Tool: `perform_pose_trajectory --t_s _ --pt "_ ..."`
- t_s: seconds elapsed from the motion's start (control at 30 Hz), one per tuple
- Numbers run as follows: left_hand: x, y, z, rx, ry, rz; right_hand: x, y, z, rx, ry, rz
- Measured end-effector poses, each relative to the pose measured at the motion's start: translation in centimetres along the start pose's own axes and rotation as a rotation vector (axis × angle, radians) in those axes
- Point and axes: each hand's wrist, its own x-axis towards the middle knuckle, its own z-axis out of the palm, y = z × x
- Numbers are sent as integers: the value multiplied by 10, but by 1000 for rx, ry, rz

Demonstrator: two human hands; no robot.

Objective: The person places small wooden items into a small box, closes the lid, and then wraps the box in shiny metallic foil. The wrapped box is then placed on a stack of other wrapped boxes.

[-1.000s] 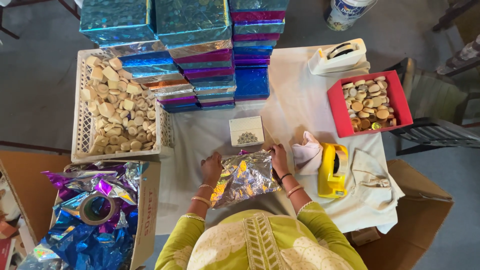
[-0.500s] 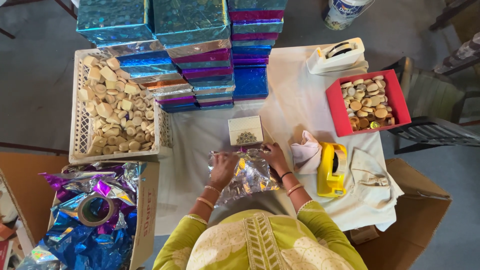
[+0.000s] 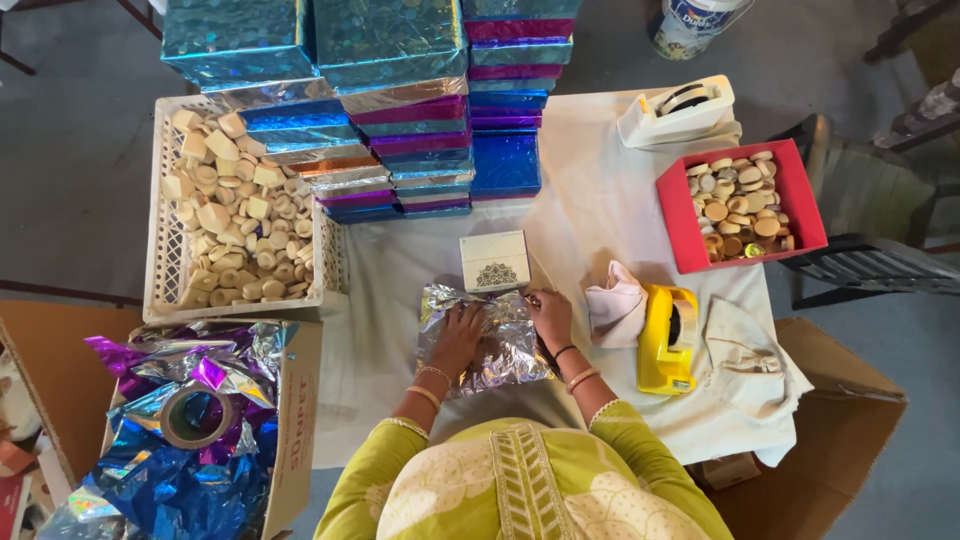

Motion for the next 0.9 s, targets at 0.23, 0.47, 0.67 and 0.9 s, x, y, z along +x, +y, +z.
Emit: perform_pose_trajectory --t_s 0.23,0.47,0.67,0.9 --pt "0 3 -8 -73 29 -47 -2 0 3 -5 48 8" --pt "-1 4 -10 -77 56 -44 -4 2 6 62 46 104" --pt "-1 -6 3 -47 26 -104 5 33 -2 55 3 232" --pt "2 13 -38 -75 68 -160 14 -2 -58 265 1 159"
